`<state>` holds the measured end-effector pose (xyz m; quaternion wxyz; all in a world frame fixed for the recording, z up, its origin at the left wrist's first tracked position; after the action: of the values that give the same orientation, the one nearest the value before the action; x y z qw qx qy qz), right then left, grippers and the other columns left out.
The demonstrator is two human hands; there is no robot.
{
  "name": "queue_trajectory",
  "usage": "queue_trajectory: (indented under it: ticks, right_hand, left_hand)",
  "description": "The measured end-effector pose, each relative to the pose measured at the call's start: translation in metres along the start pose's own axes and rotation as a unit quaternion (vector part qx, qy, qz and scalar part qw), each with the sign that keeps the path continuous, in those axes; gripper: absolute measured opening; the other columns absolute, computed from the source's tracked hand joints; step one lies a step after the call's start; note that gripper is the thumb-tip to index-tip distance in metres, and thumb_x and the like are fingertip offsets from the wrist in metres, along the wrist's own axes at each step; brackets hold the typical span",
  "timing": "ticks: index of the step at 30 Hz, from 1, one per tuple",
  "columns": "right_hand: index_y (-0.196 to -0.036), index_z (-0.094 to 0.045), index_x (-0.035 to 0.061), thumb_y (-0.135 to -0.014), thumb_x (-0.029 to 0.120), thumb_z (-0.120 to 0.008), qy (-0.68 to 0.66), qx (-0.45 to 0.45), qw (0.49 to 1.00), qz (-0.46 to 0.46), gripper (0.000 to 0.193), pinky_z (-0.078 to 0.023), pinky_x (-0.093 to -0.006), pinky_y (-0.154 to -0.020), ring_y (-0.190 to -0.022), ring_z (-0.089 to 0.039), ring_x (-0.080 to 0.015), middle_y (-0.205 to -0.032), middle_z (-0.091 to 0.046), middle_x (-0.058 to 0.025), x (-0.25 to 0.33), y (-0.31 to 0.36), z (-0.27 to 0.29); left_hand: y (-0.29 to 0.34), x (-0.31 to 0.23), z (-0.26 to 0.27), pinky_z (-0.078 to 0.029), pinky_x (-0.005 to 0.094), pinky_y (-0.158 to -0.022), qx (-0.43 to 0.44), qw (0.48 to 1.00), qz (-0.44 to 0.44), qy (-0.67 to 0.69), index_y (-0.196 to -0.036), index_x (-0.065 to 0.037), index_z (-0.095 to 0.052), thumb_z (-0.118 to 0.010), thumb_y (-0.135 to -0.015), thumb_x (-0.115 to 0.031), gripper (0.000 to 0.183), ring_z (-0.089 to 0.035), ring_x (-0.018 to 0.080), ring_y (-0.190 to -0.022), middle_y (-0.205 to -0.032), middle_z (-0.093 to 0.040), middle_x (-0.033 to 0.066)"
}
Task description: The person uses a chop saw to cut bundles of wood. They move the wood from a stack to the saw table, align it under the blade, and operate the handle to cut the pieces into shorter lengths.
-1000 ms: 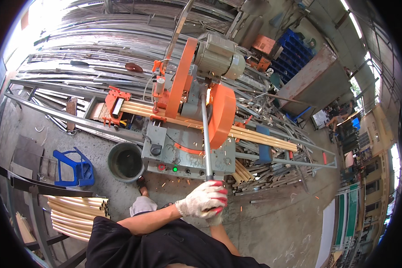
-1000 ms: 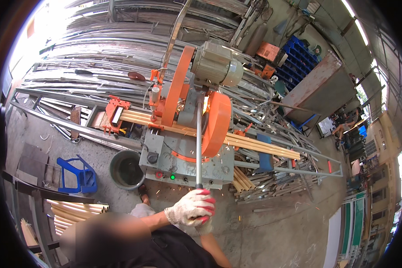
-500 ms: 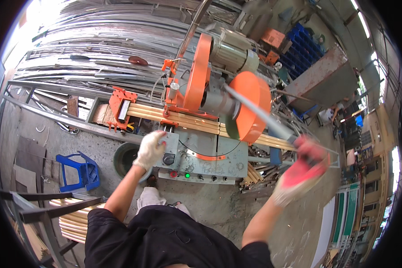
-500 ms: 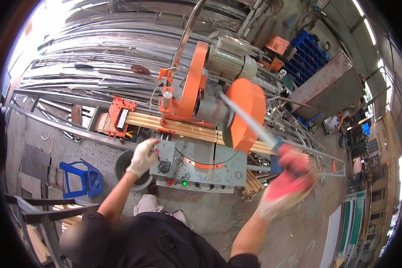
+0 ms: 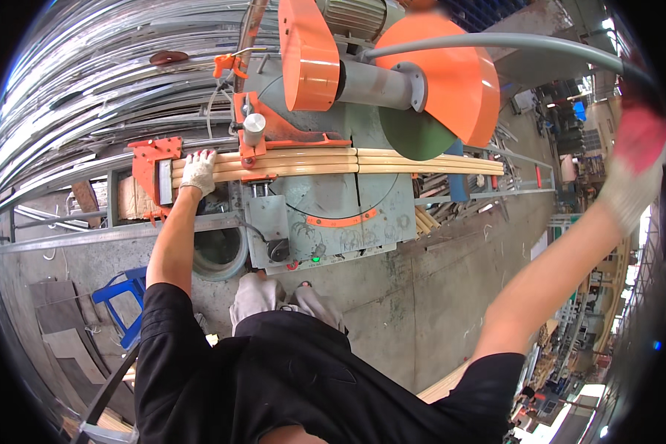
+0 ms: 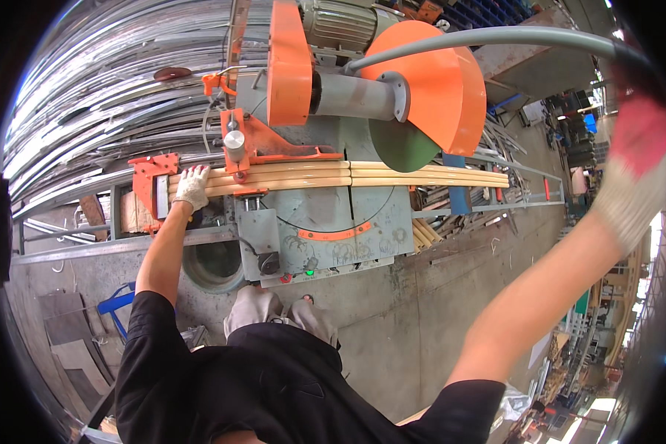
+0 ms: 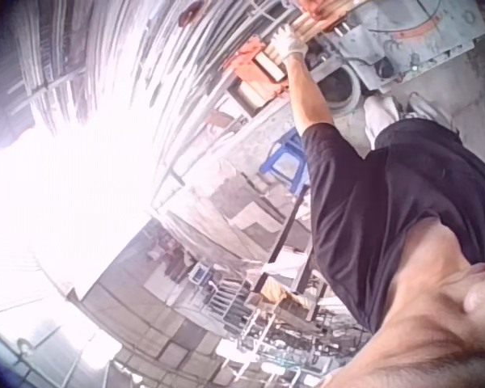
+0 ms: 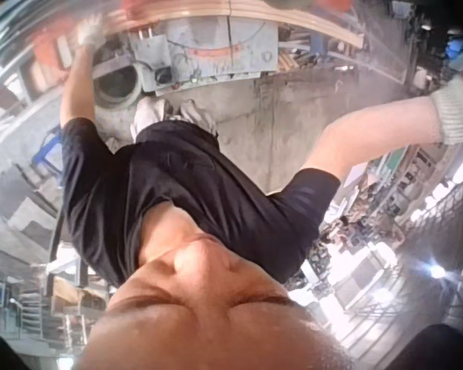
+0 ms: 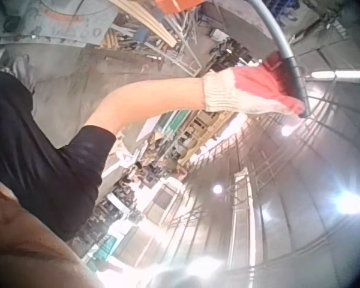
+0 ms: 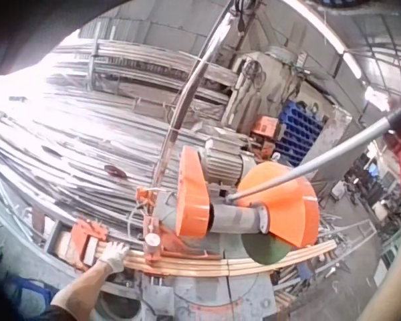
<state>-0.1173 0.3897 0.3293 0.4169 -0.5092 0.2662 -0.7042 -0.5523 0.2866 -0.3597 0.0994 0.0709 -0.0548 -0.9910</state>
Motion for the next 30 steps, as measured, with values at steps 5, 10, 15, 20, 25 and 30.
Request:
queue_trajectory:
  ticks: [5, 10, 15, 20, 25, 30]
  right_hand:
    - [-0.115, -0.070, 0.0021, -0.102, 0.019, -0.060, 0.035, 0.215, 0.838, -0.500, 0.023, -0.054, -0.0372, -0.087, -0.100, -0.067, -0.0227, -0.114, -0.069, -0.0145, -0.113, 0.303, -0.075]
    - [-0.097, -0.075, -0.0011, -0.094, 0.037, -0.066, 0.336, 0.507, 0.602, -0.517, 0.040, -0.059, -0.0473, -0.075, -0.084, -0.075, -0.0383, -0.093, -0.076, -0.0242, -0.228, 0.698, -0.126]
    - [-0.098, -0.075, -0.0022, -0.092, 0.031, -0.067, 0.380, 0.430, 0.573, -0.585, 0.035, -0.058, -0.0524, -0.086, -0.096, -0.072, -0.0450, -0.097, -0.074, -0.0289, -0.250, 0.759, -0.167]
    - [-0.101, -0.076, 0.0001, -0.093, 0.033, -0.065, 0.368, 0.399, 0.531, -0.651, 0.036, -0.057, -0.0513, -0.089, -0.102, -0.072, -0.0430, -0.105, -0.074, -0.0275, -0.239, 0.738, -0.159]
    - [-0.105, -0.076, 0.0026, -0.092, 0.048, -0.063, 0.334, 0.383, 0.572, -0.644, 0.049, -0.055, -0.0522, -0.094, -0.104, -0.071, -0.0438, -0.107, -0.074, -0.0270, -0.216, 0.721, -0.140]
    - [-0.109, -0.078, 0.0074, -0.089, 0.047, -0.063, 0.311, 0.451, 0.564, -0.618, 0.047, -0.055, -0.0510, -0.094, -0.105, -0.071, -0.0431, -0.108, -0.075, -0.0249, -0.195, 0.751, -0.103]
  left_hand:
    - [-0.016, 0.003, 0.021, -0.047, 0.0450, -0.102, 0.097, 0.993, -0.053, -0.037, -0.133, -0.012, -0.055, -0.091, -0.053, -0.022, 0.089, -0.060, 0.0333, -0.119, -0.123, -0.064, 0.0136]
    - [-0.028, -0.010, 0.025, -0.049, 0.0437, -0.095, 0.107, 0.988, -0.100, -0.054, -0.120, -0.008, -0.057, -0.088, -0.055, -0.023, 0.073, -0.064, 0.0339, -0.108, -0.112, -0.065, 0.0149]
    - [-0.023, -0.005, 0.030, -0.049, 0.0440, -0.094, 0.115, 0.986, -0.102, -0.072, -0.124, -0.007, -0.056, -0.085, -0.060, -0.024, 0.073, -0.063, 0.0333, -0.108, -0.112, -0.064, 0.0146]
    - [-0.020, -0.010, 0.027, -0.048, 0.0433, -0.096, 0.124, 0.986, -0.081, -0.082, -0.121, -0.001, -0.058, -0.086, -0.054, -0.030, 0.078, -0.061, 0.0340, -0.111, -0.115, -0.063, 0.0171]
    - [-0.015, -0.002, 0.021, -0.048, 0.0439, -0.093, 0.051, 0.995, -0.086, -0.030, -0.120, -0.004, -0.059, -0.080, -0.065, -0.023, 0.062, -0.062, 0.0343, -0.107, -0.111, -0.064, 0.0163]
    - [0.016, -0.018, 0.057, -0.049, 0.0462, -0.088, 0.012, 0.996, -0.091, 0.000, -0.113, -0.007, -0.060, -0.072, -0.072, -0.013, 0.043, -0.065, 0.0353, -0.099, -0.103, -0.067, 0.0142]
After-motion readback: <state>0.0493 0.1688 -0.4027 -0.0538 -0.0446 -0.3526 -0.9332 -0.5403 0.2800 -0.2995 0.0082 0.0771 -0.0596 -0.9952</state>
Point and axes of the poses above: each hand's wrist, its own y-axis away from the middle knuckle, its own z-axis out of the back of the hand, x = y × z, the point moved 6 cm from there along -y, towards the middle knuckle
